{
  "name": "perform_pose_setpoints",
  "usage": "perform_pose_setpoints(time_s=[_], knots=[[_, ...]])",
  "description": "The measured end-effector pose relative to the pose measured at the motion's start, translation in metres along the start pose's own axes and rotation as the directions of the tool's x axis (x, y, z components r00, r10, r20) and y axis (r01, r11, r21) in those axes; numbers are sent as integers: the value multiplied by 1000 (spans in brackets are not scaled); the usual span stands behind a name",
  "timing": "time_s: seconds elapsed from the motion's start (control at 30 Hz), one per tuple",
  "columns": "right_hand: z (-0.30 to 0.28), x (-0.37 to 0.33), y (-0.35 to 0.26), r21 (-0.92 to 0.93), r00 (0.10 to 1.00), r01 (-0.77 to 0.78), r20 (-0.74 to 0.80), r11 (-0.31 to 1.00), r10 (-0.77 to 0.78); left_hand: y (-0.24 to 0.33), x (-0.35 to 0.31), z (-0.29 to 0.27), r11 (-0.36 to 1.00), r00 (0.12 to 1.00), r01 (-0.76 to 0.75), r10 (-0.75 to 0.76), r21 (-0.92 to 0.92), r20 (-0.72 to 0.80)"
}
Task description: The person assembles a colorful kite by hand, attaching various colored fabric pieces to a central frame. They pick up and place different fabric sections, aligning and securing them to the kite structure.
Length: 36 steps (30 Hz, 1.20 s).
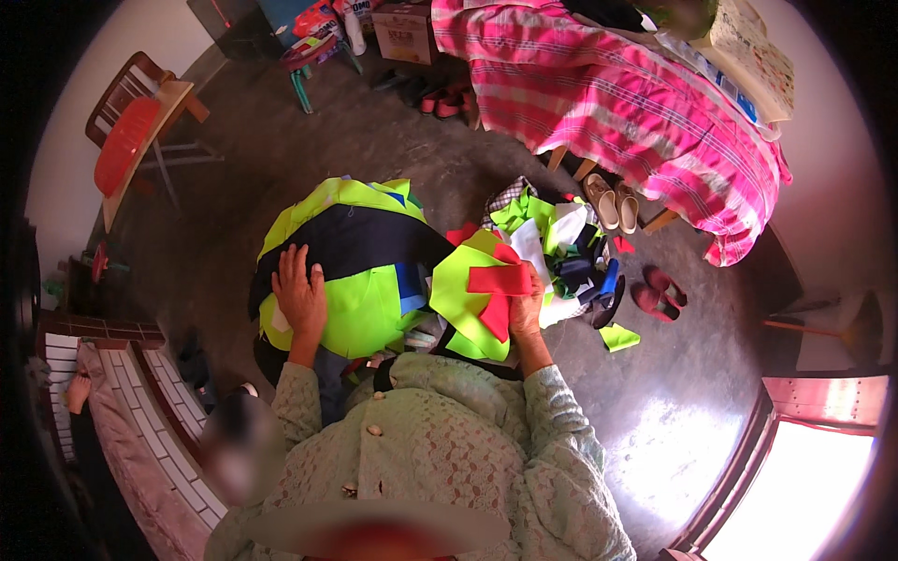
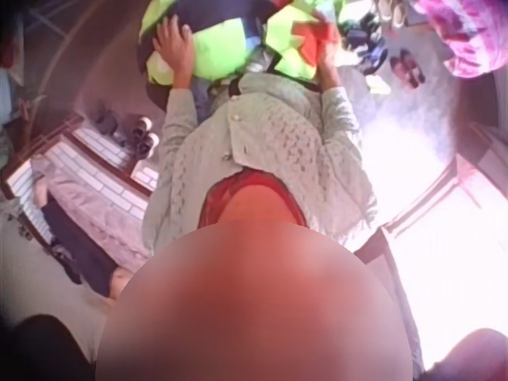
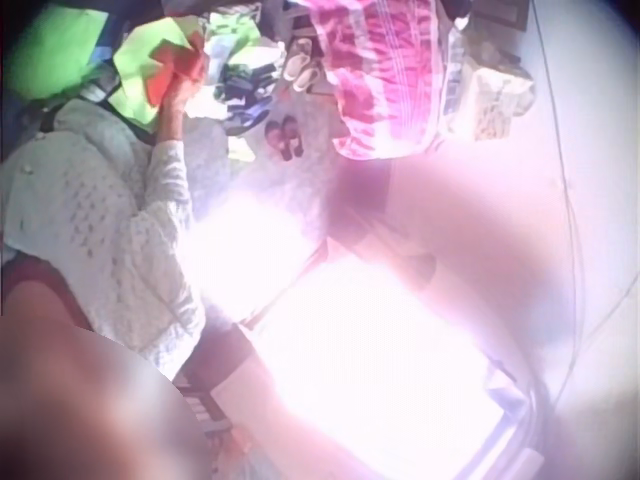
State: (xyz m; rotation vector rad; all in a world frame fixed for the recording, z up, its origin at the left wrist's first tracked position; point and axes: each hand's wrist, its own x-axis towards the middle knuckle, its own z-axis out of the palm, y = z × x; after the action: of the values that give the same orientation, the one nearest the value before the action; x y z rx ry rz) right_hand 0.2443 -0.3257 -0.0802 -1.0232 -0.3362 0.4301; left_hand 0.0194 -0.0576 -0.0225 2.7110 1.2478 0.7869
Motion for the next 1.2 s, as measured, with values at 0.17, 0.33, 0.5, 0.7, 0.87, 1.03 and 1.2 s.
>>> perform_pose_setpoints(time_s=[0.17,0.33,0.5,0.7,0.87,1.03,1.2], knots=[[1,0,-3,-59,1000,13,11,998,-12,-1,0,-1,987,997,28,-39,-158,-70],[5,-2,-3,-138,997,-65,-42,988,59,85,3,-42,816,931,-365,303,-448,-205],[7,-1,-3,-140,999,-33,25,990,37,159,-17,-33,547,737,-560,672,-622,-74],[4,-2,-3,-132,998,49,54,990,-42,175,-24,4,615,698,-588,714,-526,55],[1,1,-2,-214,996,59,79,975,-43,167,-25,15,587,715,-538,698,-605,41],[-2,3,-1,-219,993,18,114,976,7,166,-20,9,619,847,-408,532,-671,-25],[8,0,-10,-314,987,-58,126,948,103,168,-6,-14,588,925,-168,371,-791,79]])
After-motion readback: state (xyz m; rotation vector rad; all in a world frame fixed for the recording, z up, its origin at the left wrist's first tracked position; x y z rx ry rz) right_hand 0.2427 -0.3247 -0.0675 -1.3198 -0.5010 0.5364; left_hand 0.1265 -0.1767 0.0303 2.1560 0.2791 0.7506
